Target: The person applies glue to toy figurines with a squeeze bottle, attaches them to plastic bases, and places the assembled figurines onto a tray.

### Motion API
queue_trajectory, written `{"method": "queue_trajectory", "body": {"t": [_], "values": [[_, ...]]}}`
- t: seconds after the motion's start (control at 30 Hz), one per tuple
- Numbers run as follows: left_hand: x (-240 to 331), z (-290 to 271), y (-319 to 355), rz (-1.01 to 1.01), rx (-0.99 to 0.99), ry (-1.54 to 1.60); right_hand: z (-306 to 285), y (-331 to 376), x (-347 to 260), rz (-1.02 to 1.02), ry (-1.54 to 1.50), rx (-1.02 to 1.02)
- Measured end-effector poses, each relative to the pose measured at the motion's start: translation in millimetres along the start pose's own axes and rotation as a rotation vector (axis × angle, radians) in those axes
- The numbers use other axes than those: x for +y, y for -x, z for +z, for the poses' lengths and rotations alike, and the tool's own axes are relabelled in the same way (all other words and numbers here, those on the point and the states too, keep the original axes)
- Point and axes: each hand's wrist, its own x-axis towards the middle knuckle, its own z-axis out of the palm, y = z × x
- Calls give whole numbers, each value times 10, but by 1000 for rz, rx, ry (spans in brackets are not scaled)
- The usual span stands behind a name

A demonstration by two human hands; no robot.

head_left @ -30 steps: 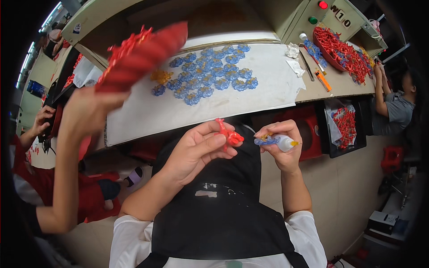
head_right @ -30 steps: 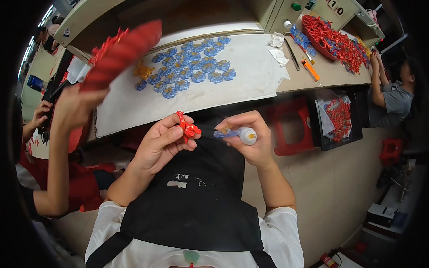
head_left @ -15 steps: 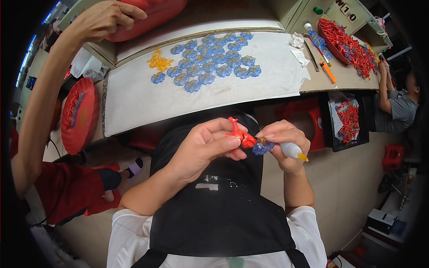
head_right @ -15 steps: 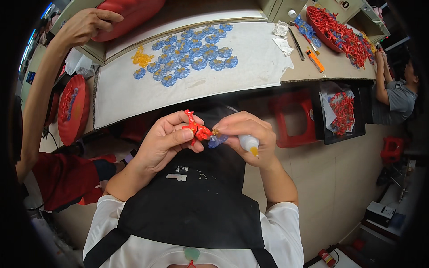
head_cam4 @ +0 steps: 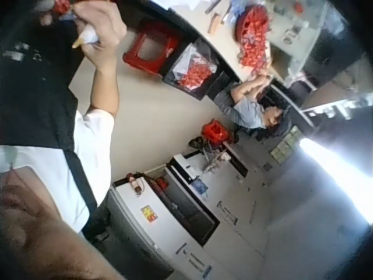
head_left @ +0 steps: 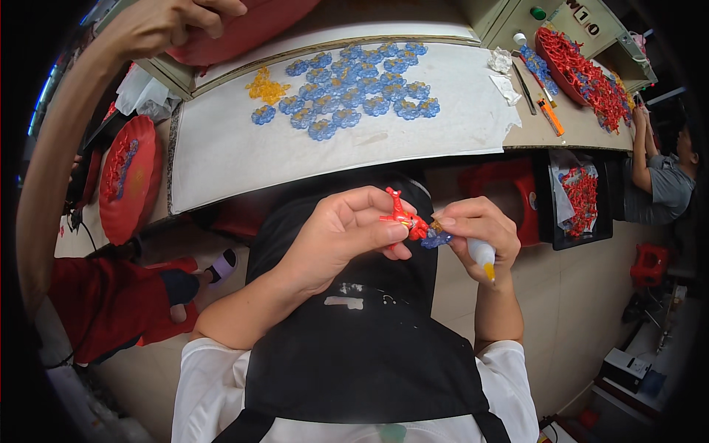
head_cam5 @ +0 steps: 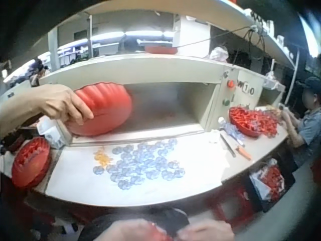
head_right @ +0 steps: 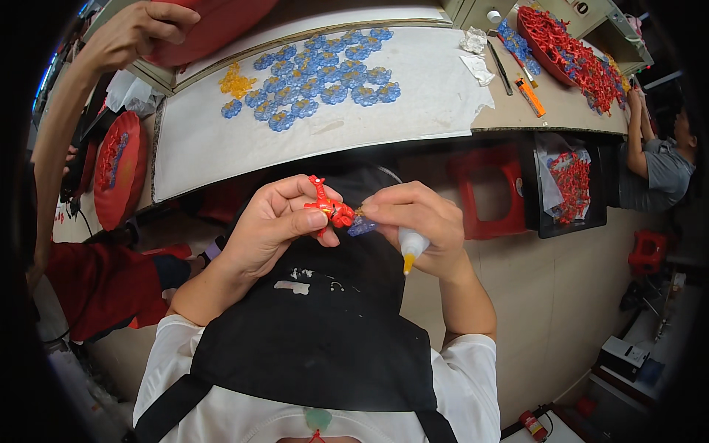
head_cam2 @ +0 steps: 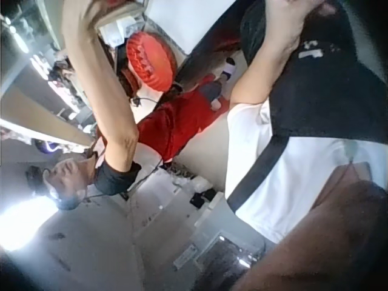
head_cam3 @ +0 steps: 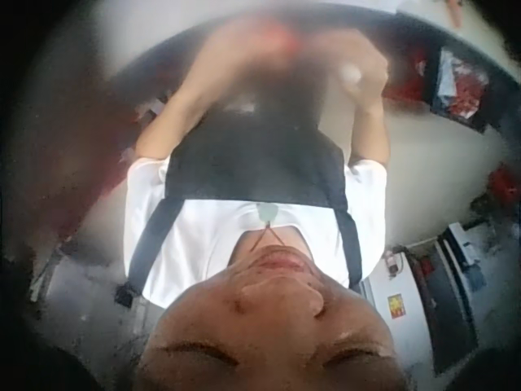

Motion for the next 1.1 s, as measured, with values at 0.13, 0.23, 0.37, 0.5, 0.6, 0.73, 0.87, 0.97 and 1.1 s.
{"method": "queue_trajectory", "body": {"t": [0.13,0.23,0.37,0.5,0.6,0.73,0.87,0.97,1.1], "values": [[-2,-13,14,-48,-2,9,-31,-22,-15,-84,113,-60],[3,-11,2,-89,-8,26,-49,-47,-25,-122,170,-75],[21,-2,-10,-112,-19,36,-95,-103,-77,-113,184,-129],[44,23,-19,-115,-28,16,-150,-160,-123,-133,197,-220],[45,28,-39,-139,-44,-27,-179,-191,-151,-140,206,-270],[44,48,-62,-158,-38,-44,-218,-193,-173,-133,233,-318],[9,25,-86,-175,-55,-42,-231,-172,-167,-134,238,-340],[-2,7,-101,-211,-56,-55,-236,-167,-163,-125,222,-368],[5,20,-117,-266,-45,-61,-253,-168,-191,-120,230,-422]]}}
